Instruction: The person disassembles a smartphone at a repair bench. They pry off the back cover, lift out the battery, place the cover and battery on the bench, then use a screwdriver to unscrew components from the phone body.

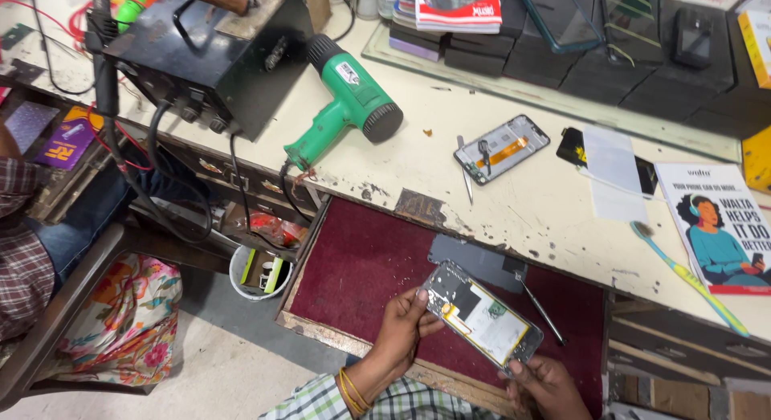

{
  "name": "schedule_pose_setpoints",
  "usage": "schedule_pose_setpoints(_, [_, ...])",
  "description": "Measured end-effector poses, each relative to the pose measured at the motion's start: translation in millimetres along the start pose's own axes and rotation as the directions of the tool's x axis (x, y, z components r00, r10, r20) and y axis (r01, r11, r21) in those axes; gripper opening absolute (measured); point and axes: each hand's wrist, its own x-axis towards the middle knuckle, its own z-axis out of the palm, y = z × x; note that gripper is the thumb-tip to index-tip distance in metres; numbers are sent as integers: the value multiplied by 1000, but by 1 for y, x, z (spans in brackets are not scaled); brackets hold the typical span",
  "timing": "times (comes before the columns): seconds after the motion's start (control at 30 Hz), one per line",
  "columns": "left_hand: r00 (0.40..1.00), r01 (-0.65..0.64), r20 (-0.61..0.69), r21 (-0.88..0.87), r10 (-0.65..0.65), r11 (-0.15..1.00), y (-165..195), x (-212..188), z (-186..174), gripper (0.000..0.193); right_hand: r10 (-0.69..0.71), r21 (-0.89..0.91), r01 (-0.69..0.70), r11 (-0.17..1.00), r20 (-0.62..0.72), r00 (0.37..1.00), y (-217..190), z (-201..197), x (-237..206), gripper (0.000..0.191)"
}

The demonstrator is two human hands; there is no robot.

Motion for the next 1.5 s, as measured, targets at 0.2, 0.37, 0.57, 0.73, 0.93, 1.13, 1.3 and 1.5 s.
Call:
schedule_pose_setpoints(0.2, [993, -102, 52, -76, 107, 992, -4, 0, 12, 35, -81, 9, 82, 997, -75, 994, 7, 13, -14, 32])
schedule_pose_setpoints(0.37, [985, -145, 79, -78, 151, 986, -19, 3, 19, 27, -186, 3, 186, 983, -44, 982, 12, 21, -23, 33])
schedule_pose_setpoints(0.57, [982, -127, 128, -106, 140, 986, -18, 2, 20, 31, -142, 111, 148, 983, -60, 988, 17, 21, -39, 31])
schedule_pose_setpoints(0.73, [936, -157, 287, -180, 204, 971, -2, 1, 23, 66, -53, 406, 46, 913, 6, 999, 13, -1, -45, 28])
schedule_pose_setpoints(0.93, [828, -242, 475, -178, 299, 954, -2, 12, 14, 56, -114, 515, -63, 855, 305, 945, 16, -21, -39, 39])
schedule_pose_setpoints(1.13, [867, -268, 358, -254, 347, 929, -15, 12, 11, 38, -71, -48, 68, 997, -55, 996, -16, -7, -50, 63])
schedule_pose_setpoints(1.3, [895, -335, 251, -174, 370, 926, -14, 5, 13, 36, -902, -935, 280, 216, -81, 424, -72, 38, -69, 41])
schedule_pose_setpoints(1.5, [916, -353, 149, -135, 372, 926, -27, -10, 30, 38, -938, -920, 388, -59, 184, 294, -103, 82, -49, 39])
